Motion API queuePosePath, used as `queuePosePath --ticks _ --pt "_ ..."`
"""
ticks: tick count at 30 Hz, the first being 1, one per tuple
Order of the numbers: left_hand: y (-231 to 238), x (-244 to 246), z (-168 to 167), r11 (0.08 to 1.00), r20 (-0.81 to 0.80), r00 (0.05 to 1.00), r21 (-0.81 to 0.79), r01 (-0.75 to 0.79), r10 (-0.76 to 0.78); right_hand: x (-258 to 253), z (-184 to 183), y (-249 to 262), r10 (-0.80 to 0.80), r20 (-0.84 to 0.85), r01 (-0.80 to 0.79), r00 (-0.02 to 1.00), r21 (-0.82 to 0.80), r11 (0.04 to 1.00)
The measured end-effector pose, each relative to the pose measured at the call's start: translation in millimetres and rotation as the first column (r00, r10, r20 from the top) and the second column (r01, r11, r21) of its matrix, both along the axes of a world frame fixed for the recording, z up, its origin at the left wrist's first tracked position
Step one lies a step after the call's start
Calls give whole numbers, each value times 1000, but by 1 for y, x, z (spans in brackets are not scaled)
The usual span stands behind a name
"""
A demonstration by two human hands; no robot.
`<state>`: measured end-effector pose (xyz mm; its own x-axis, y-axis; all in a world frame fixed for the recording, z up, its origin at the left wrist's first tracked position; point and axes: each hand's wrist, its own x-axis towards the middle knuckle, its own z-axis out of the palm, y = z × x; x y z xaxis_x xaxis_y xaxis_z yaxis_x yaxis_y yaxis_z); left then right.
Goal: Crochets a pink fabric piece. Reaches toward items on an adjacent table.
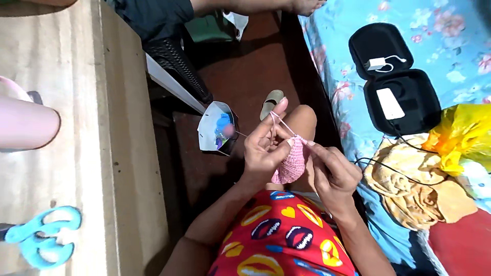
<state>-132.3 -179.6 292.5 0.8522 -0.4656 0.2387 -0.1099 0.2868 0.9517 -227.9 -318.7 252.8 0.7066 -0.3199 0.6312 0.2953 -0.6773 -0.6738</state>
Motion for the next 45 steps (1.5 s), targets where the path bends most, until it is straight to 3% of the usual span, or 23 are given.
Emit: queuePosePath --ticks 8,14,16,19,21,23,26,28,33,37,39,41,43,45 --pt "0 5 6 992 -225 967 17 122 -115 -7 1 -13 52 -46 -53 998 -30 998" --pt "0 5 5 988 -239 959 -1 154 -150 -6 2 -17 182 -52 -169 982 193 967" --pt "1 4 5 988 -218 964 -3 155 -152 -7 4 -16 275 -66 -223 959 426 877" --pt "1 2 7 989 -203 968 -6 148 -146 -5 8 -16 448 -51 -237 893 792 563" --pt "0 2 8 992 -192 974 14 126 -121 -3 9 -17 513 -14 -220 858 893 392" --pt "0 1 8 994 -181 979 48 102 -92 -2 9 -16 502 -36 -199 864 891 407" --pt "1 2 9 994 -171 984 84 66 -51 -1 10 -12 414 -126 -172 902 773 610" --pt "1 1 10 994 -156 988 103 27 -10 -1 10 -10 393 -146 -162 908 742 650" --pt "-1 -1 10 995 -90 995 98 -23 32 0 10 -9 462 -78 -143 883 894 425" --pt "-2 0 8 999 -215 977 42 8 1 1 13 -3 489 -7 -138 872 956 259" --pt "-5 1 7 1000 -343 939 -1 30 -29 2 10 2 428 -21 -154 904 916 370" --pt "-7 1 5 997 -455 887 -46 68 -81 3 9 5 327 -78 -155 942 762 628" --pt "-9 -1 1 994 -514 851 -56 91 -107 3 8 4 214 -128 -130 968 472 872" --pt "-10 -6 -7 998 -393 918 17 64 -52 5 7 3 78 -169 -59 982 117 991"
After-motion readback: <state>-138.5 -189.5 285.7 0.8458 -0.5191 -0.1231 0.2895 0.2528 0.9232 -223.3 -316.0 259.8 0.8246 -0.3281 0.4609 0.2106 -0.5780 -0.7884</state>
